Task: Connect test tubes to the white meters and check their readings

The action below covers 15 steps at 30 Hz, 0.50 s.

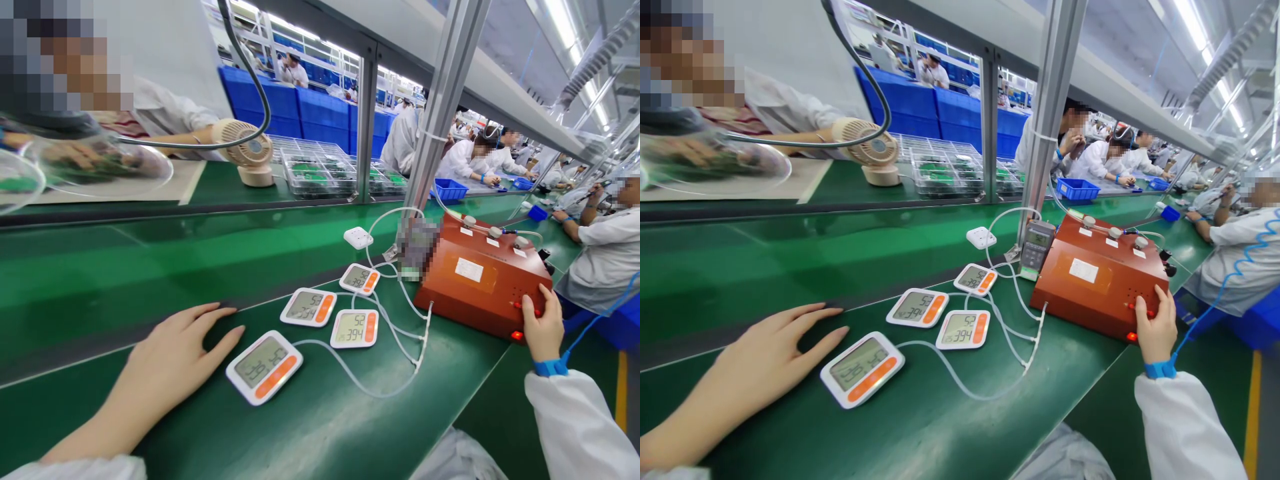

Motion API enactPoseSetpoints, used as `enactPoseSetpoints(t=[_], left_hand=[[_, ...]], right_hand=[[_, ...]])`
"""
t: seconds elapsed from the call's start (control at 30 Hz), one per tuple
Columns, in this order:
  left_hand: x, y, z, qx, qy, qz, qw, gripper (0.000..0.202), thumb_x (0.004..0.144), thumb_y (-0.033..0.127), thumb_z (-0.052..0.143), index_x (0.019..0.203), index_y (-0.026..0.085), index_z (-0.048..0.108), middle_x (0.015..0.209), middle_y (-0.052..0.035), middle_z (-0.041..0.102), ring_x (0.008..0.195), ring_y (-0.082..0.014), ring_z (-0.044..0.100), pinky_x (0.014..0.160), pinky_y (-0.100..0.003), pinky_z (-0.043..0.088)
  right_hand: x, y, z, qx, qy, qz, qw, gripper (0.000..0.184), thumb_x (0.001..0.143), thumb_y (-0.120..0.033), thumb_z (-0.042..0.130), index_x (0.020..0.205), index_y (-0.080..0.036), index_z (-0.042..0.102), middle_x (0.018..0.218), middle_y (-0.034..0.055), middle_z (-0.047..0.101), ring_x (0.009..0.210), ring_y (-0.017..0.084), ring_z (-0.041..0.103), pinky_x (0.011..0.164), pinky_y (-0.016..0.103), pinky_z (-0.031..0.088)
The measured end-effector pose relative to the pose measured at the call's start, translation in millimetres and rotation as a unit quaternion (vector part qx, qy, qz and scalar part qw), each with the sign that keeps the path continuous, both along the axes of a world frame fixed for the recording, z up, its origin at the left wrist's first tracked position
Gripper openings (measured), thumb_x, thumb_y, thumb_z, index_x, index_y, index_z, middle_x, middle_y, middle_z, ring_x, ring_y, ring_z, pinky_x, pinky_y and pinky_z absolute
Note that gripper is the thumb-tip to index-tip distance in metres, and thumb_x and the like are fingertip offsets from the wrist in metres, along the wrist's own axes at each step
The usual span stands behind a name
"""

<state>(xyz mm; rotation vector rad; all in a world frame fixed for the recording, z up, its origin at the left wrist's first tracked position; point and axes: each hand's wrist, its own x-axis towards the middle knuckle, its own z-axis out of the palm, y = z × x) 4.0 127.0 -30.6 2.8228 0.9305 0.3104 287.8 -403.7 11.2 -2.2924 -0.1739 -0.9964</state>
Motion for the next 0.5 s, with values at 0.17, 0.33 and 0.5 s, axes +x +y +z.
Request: enactPoseSetpoints(t=[0.17,0.33,0.5], left_hand=[[-0.3,1.1,-2.0,0.005,-0.001,-0.001,1.000,0.082,0.077,0.064,0.024,0.121,0.010,0.066,0.135,-0.0169,0.057,0.127,-0.0343,0.051,0.106,-0.049,0.043],[-0.6,1.1,-4.0,0.012,-0.012,-0.005,1.000,0.081,0.078,0.064,0.024,0.121,0.010,0.066,0.134,-0.0166,0.058,0.126,-0.0341,0.051,0.105,-0.049,0.043],[-0.8,1.7,-4.9,0.010,-0.012,-0.005,1.000,0.080,0.078,0.063,0.024,0.121,0.010,0.066,0.135,-0.0166,0.058,0.127,-0.0341,0.051,0.104,-0.049,0.044]], right_hand=[[1.6,-1.1,-1.0,0.003,0.000,0.002,1.000,0.067,0.086,-0.064,0.053,0.135,-0.018,0.057,0.142,0.0167,0.049,0.131,0.034,0.045,0.109,0.049,0.035],[2.1,-0.4,-1.2,0.013,-0.007,0.004,1.000,0.068,0.085,-0.065,0.055,0.133,-0.018,0.059,0.138,0.0161,0.052,0.130,0.034,0.047,0.109,0.048,0.035],[-0.1,1.0,-1.9,0.001,-0.017,0.003,1.000,0.063,0.091,-0.061,0.045,0.133,-0.016,0.058,0.140,0.0173,0.051,0.132,0.033,0.045,0.110,0.047,0.035]])
